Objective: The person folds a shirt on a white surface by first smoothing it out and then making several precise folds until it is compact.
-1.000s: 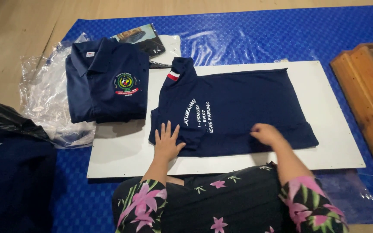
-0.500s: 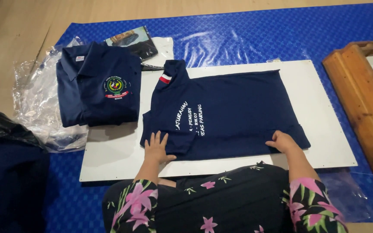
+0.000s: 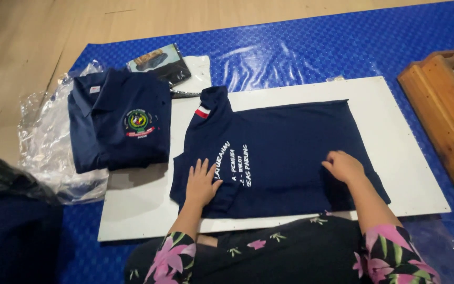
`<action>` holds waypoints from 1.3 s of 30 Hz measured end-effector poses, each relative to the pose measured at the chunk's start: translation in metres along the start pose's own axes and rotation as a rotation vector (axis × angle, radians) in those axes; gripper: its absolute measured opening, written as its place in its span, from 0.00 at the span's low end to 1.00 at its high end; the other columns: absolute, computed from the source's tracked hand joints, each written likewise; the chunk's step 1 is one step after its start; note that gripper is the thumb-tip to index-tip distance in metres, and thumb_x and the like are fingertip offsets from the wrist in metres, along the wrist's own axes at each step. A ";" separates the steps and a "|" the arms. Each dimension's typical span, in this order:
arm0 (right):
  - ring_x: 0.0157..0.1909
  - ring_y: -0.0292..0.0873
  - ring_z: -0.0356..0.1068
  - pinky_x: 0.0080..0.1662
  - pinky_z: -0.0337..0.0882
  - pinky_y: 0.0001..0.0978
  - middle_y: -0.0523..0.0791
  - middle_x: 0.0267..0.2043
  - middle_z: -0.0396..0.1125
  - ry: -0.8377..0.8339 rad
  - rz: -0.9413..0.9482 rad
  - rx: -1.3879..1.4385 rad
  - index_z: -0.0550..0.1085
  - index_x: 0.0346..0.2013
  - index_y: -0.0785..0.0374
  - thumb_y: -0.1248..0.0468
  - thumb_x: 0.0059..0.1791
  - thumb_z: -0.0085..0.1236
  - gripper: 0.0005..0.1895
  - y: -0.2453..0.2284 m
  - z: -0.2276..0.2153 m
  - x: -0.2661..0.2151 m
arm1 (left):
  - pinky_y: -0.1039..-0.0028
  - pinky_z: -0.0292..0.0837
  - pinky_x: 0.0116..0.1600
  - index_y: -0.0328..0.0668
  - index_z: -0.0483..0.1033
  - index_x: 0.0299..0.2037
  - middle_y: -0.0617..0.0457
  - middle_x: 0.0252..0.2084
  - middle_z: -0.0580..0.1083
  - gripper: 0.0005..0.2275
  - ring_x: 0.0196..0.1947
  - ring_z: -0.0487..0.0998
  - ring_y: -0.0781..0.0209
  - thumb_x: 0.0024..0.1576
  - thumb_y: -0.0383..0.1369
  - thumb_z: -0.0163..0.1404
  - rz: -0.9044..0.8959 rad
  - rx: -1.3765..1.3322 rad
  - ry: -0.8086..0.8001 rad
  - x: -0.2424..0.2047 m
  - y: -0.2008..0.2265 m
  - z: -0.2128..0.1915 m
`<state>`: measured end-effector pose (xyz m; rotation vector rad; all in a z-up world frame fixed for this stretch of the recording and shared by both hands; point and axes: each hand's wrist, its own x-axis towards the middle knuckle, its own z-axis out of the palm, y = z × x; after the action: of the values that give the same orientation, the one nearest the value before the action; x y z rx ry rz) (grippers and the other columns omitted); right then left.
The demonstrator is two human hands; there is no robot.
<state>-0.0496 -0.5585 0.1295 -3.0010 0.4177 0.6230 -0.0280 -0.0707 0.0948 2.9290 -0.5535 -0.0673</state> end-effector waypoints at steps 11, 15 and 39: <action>0.74 0.49 0.59 0.67 0.63 0.48 0.45 0.77 0.57 0.191 -0.050 0.076 0.70 0.67 0.44 0.41 0.57 0.43 0.26 -0.010 -0.001 0.112 | 0.45 0.43 0.76 0.62 0.56 0.75 0.51 0.78 0.52 0.32 0.79 0.46 0.46 0.63 0.62 0.34 -0.122 0.038 -0.219 0.125 -0.053 0.005; 0.66 0.51 0.68 0.62 0.71 0.43 0.41 0.67 0.68 0.289 -0.013 0.083 0.78 0.58 0.43 0.44 0.57 0.49 0.19 0.015 0.011 0.162 | 0.42 0.42 0.75 0.57 0.57 0.75 0.58 0.79 0.52 0.34 0.77 0.50 0.45 0.63 0.64 0.28 -0.377 0.053 -0.232 0.135 -0.112 0.043; 0.31 0.44 0.75 0.36 0.76 0.36 0.34 0.51 0.67 0.944 -0.237 -0.316 0.70 0.39 0.48 0.57 0.48 0.55 0.06 0.026 0.002 0.176 | 0.54 0.71 0.56 0.32 0.81 0.45 0.36 0.42 0.80 0.09 0.50 0.78 0.44 0.55 0.22 0.58 -0.251 -1.085 0.209 0.180 -0.152 0.012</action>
<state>0.0976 -0.6277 0.0584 -3.3614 -0.0422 -0.8621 0.1929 0.0014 0.0551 1.8867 -0.0472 -0.0621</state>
